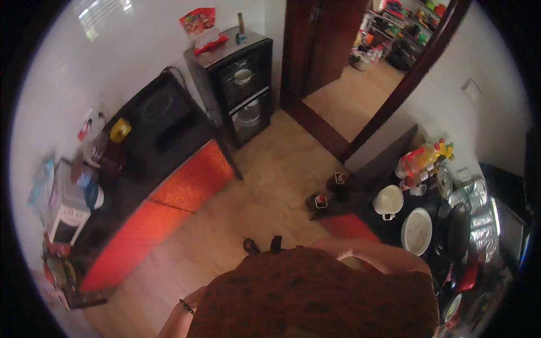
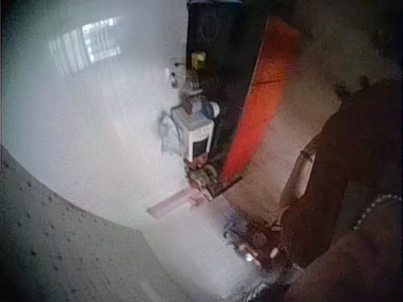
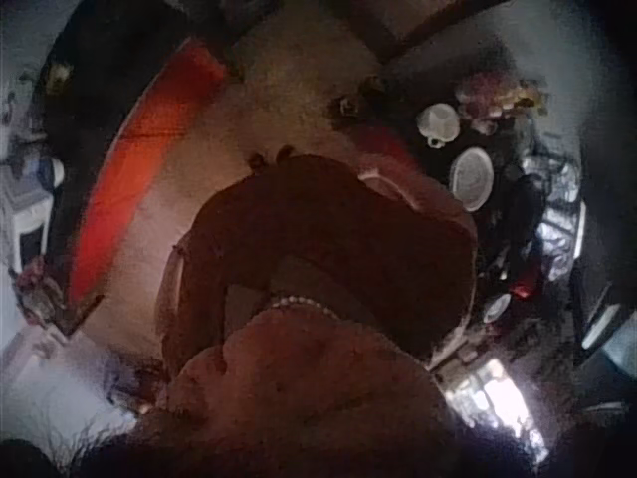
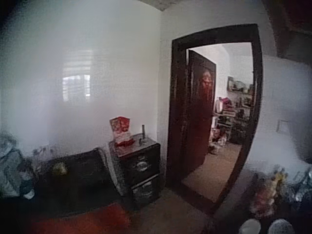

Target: The person prepares a meal by washing their hands and a utensil in the sink, stirring a pot on the stove, fetching two eggs from a storage area, cracking them into a small bowl, and whisking them with chopsticks.

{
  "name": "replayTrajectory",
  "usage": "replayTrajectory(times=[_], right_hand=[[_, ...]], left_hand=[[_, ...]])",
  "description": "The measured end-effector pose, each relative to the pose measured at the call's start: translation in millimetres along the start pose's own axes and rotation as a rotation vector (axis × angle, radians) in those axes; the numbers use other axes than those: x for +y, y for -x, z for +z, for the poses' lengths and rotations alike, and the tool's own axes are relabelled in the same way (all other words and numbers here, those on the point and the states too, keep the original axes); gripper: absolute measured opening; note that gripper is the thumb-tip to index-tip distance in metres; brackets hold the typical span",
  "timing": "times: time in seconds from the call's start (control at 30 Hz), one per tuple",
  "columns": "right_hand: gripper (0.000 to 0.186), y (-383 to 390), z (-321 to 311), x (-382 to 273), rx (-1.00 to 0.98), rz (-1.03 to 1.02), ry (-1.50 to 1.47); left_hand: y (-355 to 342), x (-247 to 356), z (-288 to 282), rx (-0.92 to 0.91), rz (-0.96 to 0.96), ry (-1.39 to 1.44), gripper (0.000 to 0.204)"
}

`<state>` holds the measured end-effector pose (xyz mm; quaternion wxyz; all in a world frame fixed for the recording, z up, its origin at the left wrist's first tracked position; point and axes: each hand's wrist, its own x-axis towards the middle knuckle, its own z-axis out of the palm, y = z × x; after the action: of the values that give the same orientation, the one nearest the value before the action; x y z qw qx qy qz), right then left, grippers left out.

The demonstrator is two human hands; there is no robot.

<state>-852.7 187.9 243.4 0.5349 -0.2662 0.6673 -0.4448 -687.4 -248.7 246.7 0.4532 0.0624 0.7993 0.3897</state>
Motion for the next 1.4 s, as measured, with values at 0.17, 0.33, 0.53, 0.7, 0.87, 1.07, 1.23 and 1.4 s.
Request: replayTrajectory(times=[0.17, 0.33, 0.53, 0.7, 0.87, 1.07, 1.23, 1.4], right_hand=[[0.03, -25.9, -38.2, -30.2, -0.073, 0.269, 0.176], [0.023, -18.0, -94.8, -52.2, 0.59, 0.2, 0.111], [0.023, -18.4, -198.0, -28.9, 0.763, 0.311, 0.19], [0.025, -20.6, -319.5, -6.2, 0.773, 0.465, 0.324], [0.024, -16.5, -433.9, 8.5, 0.715, 0.514, 0.588], [0.027, -39.1, -588.2, 46.6, 0.872, 0.351, 0.41], [0.028, -57.5, -695.9, 149.8, 0.793, 0.696, 0.3], [0.025, -36.1, -697.5, 201.6, 0.956, 0.707, 0.046]], left_hand=[[-40.8, 15.8, -110.6, -0.138, 0.239, -0.362, 0.016], [-130.5, 32.5, -201.9, 0.022, 0.133, -0.109, 0.016], [-236.6, 163.0, -301.0, 0.093, 0.053, -0.025, 0.023], [-344.9, 212.6, -355.7, 0.054, 0.132, 0.069, 0.026], [-422.9, 310.5, -408.8, 0.068, 0.191, -0.172, 0.029], [-535.4, 374.0, -488.0, 0.046, 0.235, -0.228, 0.026], [-663.5, 394.4, -578.3, -0.007, 0.382, -0.321, 0.025], [-809.4, 423.9, -643.6, -0.54, 0.525, -0.798, 0.038]])
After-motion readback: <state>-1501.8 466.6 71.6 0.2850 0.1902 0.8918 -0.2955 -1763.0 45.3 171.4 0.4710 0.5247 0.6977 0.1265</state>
